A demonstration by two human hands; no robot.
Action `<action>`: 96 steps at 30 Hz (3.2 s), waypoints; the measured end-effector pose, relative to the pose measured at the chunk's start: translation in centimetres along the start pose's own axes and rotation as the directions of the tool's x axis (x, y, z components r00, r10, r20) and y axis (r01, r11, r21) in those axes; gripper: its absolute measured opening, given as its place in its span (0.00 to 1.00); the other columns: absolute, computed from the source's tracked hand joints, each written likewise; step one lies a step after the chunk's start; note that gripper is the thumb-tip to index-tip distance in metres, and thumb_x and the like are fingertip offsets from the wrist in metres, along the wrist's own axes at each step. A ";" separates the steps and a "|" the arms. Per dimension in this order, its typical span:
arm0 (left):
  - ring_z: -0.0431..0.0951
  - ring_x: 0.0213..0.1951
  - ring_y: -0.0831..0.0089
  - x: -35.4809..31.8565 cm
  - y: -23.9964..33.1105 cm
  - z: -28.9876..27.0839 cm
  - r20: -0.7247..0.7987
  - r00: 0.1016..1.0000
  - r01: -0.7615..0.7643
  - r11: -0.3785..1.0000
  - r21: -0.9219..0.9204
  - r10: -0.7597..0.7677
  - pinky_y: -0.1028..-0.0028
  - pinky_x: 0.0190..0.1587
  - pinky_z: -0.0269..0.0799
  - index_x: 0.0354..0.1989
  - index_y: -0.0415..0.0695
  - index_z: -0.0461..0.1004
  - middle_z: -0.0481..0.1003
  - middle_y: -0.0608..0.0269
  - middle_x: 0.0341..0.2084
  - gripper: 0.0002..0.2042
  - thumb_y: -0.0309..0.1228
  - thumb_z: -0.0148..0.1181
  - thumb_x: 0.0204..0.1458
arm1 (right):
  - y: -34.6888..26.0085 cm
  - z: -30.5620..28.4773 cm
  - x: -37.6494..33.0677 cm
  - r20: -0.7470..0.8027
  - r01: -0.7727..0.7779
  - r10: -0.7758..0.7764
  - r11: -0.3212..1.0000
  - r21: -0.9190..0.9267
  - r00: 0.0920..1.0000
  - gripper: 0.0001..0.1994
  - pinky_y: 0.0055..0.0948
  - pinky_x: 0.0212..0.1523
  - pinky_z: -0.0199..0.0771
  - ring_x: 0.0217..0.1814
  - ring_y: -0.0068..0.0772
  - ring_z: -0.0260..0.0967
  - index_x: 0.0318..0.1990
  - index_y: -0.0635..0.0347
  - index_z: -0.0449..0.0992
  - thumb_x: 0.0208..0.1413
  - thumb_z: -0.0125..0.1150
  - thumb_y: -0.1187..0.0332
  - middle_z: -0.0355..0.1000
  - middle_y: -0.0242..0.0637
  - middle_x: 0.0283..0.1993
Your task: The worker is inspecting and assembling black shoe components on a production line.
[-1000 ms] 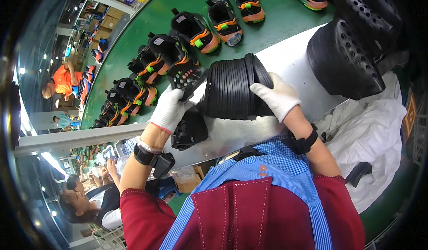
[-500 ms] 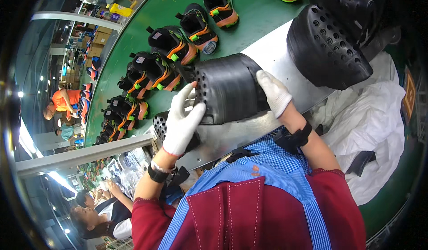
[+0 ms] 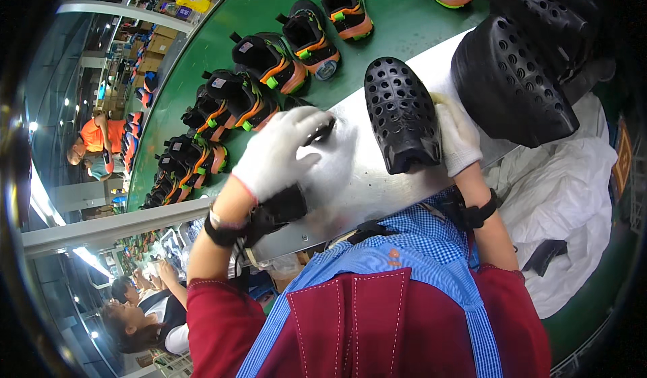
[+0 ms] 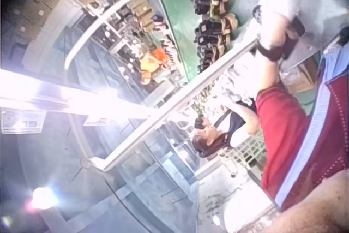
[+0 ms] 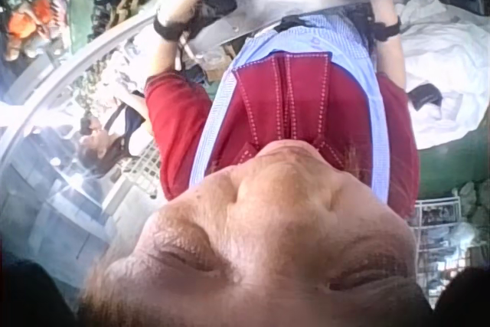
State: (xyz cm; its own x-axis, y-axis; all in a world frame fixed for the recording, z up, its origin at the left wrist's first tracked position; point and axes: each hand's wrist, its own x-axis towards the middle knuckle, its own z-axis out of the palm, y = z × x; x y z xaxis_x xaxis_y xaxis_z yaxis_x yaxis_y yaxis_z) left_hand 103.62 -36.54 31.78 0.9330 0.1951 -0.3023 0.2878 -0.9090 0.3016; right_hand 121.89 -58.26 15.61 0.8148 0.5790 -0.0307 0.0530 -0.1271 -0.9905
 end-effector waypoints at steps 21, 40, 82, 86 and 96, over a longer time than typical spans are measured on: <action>0.70 0.32 0.63 0.5 8.9 -9.4 -0.088 0.861 -0.463 0.844 0.269 0.500 0.67 0.37 0.68 0.26 0.46 0.71 0.70 0.64 0.23 0.04 0.26 0.57 0.40 | -19.6 0.6 -2.6 0.384 0.707 -0.594 0.587 -0.395 0.707 0.26 0.35 0.39 0.73 0.38 0.40 0.73 0.49 0.56 0.74 0.40 0.72 0.63 0.74 0.37 0.40; 0.68 0.57 0.68 -14.1 -6.4 3.5 -0.477 0.642 0.222 0.741 -0.634 -0.601 0.71 0.56 0.67 0.63 0.40 0.64 0.66 0.58 0.59 0.27 0.24 0.58 0.52 | -7.1 -3.3 -5.8 0.252 -0.225 0.097 0.805 0.549 0.963 0.20 0.27 0.44 0.79 0.45 0.38 0.76 0.57 0.74 0.63 0.67 0.49 0.64 0.73 0.47 0.47; 0.61 0.63 0.48 7.3 0.4 2.6 -0.434 0.828 -0.445 0.887 -0.124 0.355 0.59 0.64 0.62 0.58 0.53 0.71 0.67 0.55 0.58 0.31 0.17 0.51 0.40 | -6.3 1.3 5.0 0.383 -0.199 0.108 0.958 0.207 0.918 0.20 0.26 0.63 0.60 0.62 0.28 0.63 0.62 0.64 0.66 0.65 0.47 0.66 0.67 0.38 0.60; 0.62 0.63 0.51 6.7 -0.4 2.8 -0.494 0.795 -0.490 0.854 -0.177 0.353 0.62 0.64 0.62 0.59 0.48 0.69 0.67 0.53 0.58 0.29 0.18 0.50 0.44 | -9.8 0.6 2.4 0.033 0.231 -0.229 0.956 -0.181 0.973 0.14 0.26 0.55 0.67 0.52 0.29 0.70 0.51 0.63 0.75 0.58 0.53 0.73 0.73 0.39 0.51; 0.73 0.52 0.53 -0.2 -5.7 7.2 -0.535 0.841 -0.112 0.945 -0.308 -0.075 0.65 0.55 0.69 0.51 0.42 0.74 0.72 0.50 0.50 0.16 0.25 0.56 0.53 | -16.4 2.7 -3.4 0.826 0.727 -0.060 0.513 -0.456 0.561 0.23 0.37 0.40 0.76 0.42 0.42 0.71 0.47 0.55 0.72 0.42 0.69 0.61 0.69 0.34 0.50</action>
State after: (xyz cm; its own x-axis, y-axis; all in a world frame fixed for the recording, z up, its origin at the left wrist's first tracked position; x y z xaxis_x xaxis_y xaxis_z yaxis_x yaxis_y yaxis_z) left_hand 100.21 -34.10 23.62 0.8791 0.4293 0.2071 0.2340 -0.7672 0.5973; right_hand 116.72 -55.94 31.62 -0.0231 0.9974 -0.0683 0.8830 -0.0117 -0.4693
